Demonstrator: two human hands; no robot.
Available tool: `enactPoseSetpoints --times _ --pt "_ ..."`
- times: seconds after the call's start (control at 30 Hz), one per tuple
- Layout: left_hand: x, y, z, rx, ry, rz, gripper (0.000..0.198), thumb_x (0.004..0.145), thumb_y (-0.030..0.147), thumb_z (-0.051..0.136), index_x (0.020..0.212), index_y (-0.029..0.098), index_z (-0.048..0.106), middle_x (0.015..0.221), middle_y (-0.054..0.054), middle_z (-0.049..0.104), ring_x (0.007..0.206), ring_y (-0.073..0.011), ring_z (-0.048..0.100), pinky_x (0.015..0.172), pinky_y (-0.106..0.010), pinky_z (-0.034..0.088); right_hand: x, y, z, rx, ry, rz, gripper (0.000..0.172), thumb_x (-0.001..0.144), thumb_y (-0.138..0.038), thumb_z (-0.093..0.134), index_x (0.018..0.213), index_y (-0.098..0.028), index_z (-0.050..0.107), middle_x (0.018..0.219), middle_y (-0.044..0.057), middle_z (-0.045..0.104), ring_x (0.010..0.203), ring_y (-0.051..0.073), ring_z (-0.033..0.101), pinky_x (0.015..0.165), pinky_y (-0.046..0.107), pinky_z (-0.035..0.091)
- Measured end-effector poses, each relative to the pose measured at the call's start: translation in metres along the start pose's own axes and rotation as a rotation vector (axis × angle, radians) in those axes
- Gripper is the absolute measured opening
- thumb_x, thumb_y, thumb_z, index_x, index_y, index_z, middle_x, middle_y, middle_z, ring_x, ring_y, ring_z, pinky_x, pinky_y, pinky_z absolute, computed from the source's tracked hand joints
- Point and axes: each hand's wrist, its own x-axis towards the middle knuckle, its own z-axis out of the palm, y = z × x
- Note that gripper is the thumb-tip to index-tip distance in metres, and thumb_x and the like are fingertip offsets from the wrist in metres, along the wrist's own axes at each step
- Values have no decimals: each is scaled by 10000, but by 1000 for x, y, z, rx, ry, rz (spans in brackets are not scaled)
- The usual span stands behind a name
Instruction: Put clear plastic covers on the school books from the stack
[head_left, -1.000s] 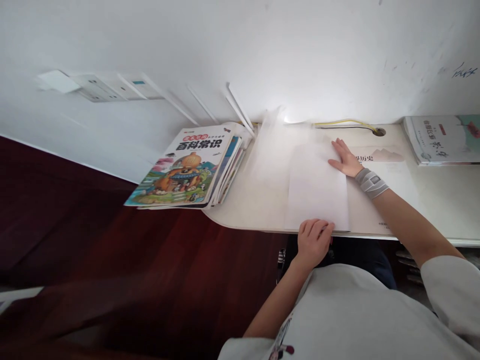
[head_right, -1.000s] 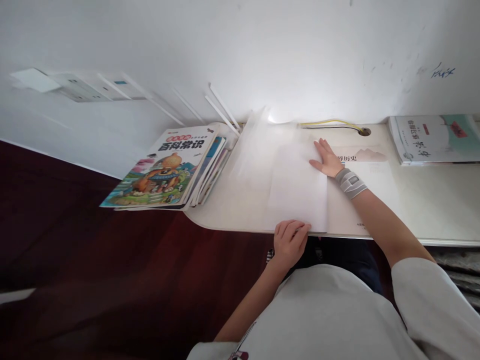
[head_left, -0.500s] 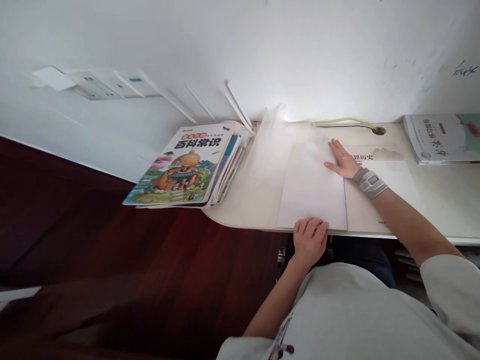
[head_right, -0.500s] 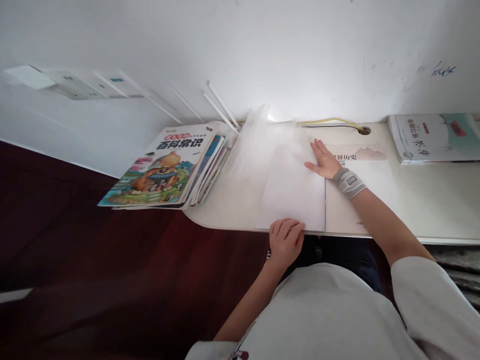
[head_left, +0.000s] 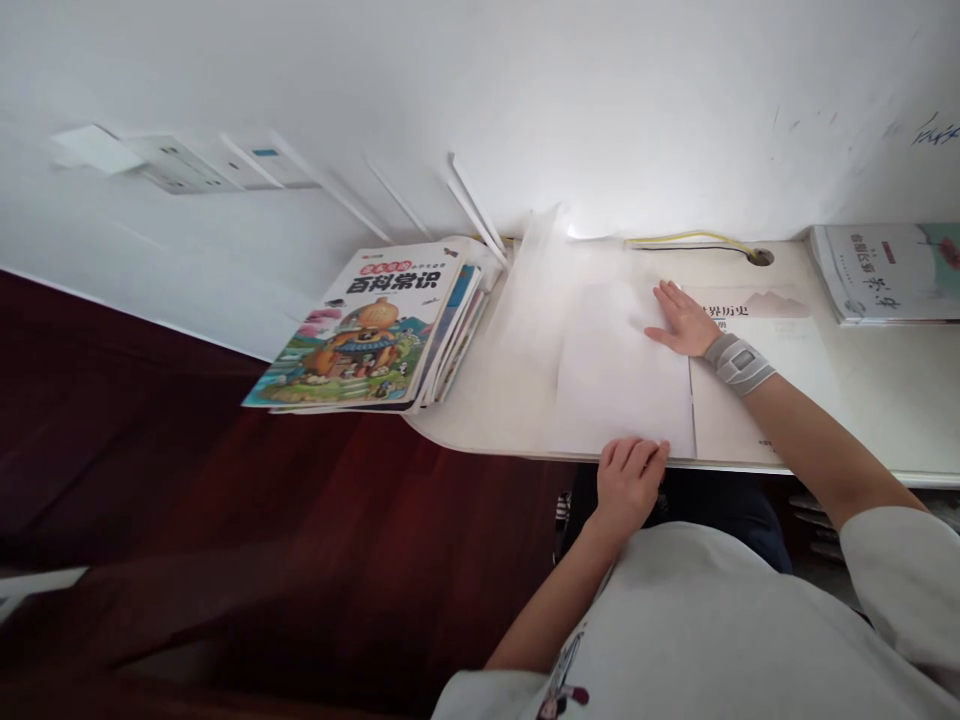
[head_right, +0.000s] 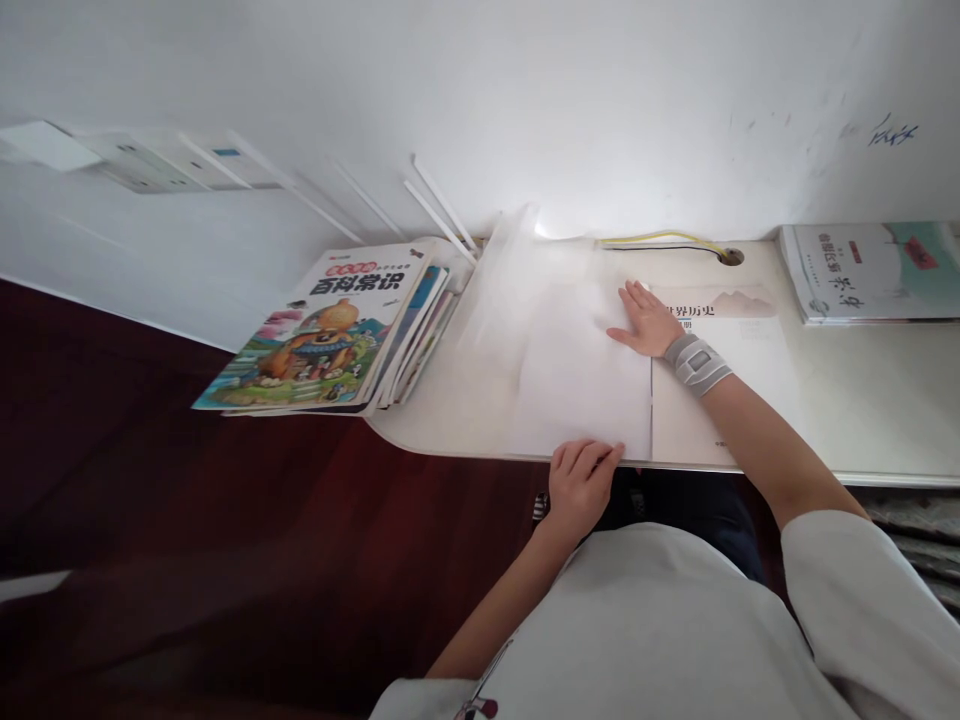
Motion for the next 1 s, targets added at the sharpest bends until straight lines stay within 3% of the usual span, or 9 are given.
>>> enactPoseSetpoints --times 0.13,0.23,0.37,0.47,0.6,0.73,0.83,0.9,1.0 --pt "2 -6 -11 -58 -63 -38 171 803 165 596 956 221 645 814 -31 667 829 -180 578 788 -338 398 -3 -6 -3 -58 -107 -74 890 816 -698 343 1439 -68 268 1503 200 236 1405 302 180 1144 489 143" --pt "9 -35 -28 25 -127 -175 222 848 307 536 1000 193 650 897 -83 663 897 -223 578 820 -377 404 -6 -8 -5 -70 -134 -129 846 840 -672 329 1450 -92 247 1508 183 236 1402 280 202 1137 472 181" --pt "30 -91 -45 254 -282 -624 392 892 419 428 1070 127 619 1050 -165 618 993 -295 553 849 -435 417 -5 -6 -4 -48 57 -83 798 868 -636 298 1451 -94 239 1511 174 240 1404 262 200 1125 471 227" --pt "44 -115 -46 123 -486 -709 371 855 460 488 998 141 613 1028 -134 613 1000 -272 554 887 -399 429 -5 -6 0 -73 155 6 748 893 -586 288 1425 -59 291 1492 199 270 1402 277 203 1125 477 223" --pt "55 -115 -41 -22 -516 -809 472 788 410 589 1172 152 500 1160 -126 565 1052 -254 554 904 -375 446 -30 -24 8 -67 153 94 695 907 -532 313 1404 -47 331 1471 223 299 1395 310 209 1100 515 260" --pt "60 -110 -41 62 -508 -807 546 780 249 558 1291 126 410 1270 -176 507 1146 -286 521 961 -403 418 -93 -67 15 -71 40 -92 649 906 -524 357 1413 -119 342 1491 193 280 1403 292 190 1091 519 275" --pt "63 -114 -43 146 -511 -781 406 789 132 449 1192 121 498 1164 -180 591 1109 -293 557 948 -426 424 -140 -98 16 -101 -39 -211 668 884 -517 434 1413 -120 346 1496 209 255 1400 304 192 1099 498 272" --pt "68 -117 -49 99 -505 -815 260 785 141 436 1003 157 578 1006 -141 662 1010 -284 610 900 -431 456 -160 -109 17 -110 -50 -269 743 823 -538 536 1403 -106 365 1480 233 271 1386 337 213 1099 503 278" --pt "86 -115 -68 -304 -427 -954 84 761 263 507 792 193 542 789 -56 681 798 -237 667 767 -396 527 -174 -115 20 -64 -6 -292 811 761 -490 642 1421 -134 332 1472 231 291 1375 343 237 1091 501 308"
